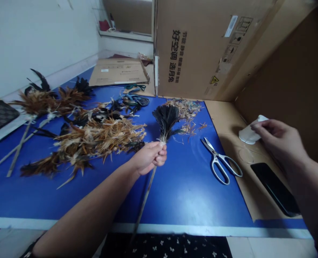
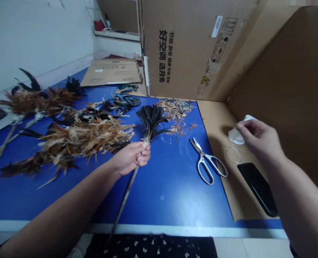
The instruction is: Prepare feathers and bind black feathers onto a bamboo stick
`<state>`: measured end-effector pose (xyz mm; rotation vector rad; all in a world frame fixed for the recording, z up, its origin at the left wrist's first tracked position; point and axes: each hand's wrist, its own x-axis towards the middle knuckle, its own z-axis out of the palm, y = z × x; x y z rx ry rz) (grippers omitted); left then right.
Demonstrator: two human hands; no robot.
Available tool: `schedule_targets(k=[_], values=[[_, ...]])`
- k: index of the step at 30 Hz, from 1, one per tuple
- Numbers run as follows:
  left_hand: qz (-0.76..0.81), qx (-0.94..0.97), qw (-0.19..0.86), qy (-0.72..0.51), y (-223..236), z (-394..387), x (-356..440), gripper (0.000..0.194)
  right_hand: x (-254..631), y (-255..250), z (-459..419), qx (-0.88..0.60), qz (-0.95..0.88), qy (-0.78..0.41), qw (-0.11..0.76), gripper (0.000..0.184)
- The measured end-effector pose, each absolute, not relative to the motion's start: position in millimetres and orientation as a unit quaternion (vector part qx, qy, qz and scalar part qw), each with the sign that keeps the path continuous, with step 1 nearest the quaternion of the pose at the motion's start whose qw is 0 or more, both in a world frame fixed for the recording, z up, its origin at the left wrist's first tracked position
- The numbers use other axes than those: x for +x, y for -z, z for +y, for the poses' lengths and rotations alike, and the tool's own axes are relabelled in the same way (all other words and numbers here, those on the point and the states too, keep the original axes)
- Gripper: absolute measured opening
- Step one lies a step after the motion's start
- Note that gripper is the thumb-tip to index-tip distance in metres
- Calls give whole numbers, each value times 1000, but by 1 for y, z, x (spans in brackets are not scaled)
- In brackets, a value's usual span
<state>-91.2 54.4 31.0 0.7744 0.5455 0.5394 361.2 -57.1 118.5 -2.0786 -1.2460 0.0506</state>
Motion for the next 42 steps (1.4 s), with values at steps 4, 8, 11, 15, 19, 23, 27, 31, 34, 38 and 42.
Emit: schedule_targets(k=[4, 8, 11, 15, 19, 23, 27, 31, 34, 38, 42], values=[[261, 366, 856, -256, -32, 52, -90, 44, 301, -155, -66, -642, -501, -68, 577, 38], [271, 360, 853, -262, -39, 48, -86, 42, 246, -154, -66, -627, -527, -183, 543, 41], [273, 362, 848, -273, -46, 49, -86, 42, 214, -124, -52, -609, -570, -311, 456, 50], [242, 382, 840, -301, -55, 54, -94, 49, 169, -73, -18, -563, -582, -421, 408, 67], [209, 410, 832, -311, -59, 53, -95, 54, 131, -41, 15, -542, -534, -470, 448, 79], [184, 428, 836, -290, -56, 44, -86, 59, 113, -30, 29, -536, -535, -450, 474, 58], [195, 433, 839, -267, -54, 33, -77, 60, 112, -30, 28, -551, -538, -413, 487, 54], [227, 415, 847, -244, -53, 25, -73, 48, 115, -31, 22, -538, -553, -418, 480, 45], [237, 412, 846, -242, -53, 23, -72, 45, 118, -27, 20, -541, -548, -419, 482, 49], [246, 413, 834, -272, -56, 30, -79, 45, 119, -19, 22, -537, -524, -414, 515, 53], [296, 403, 797, -340, -63, 45, -88, 39, 116, -14, 23, -521, -511, -413, 544, 60]])
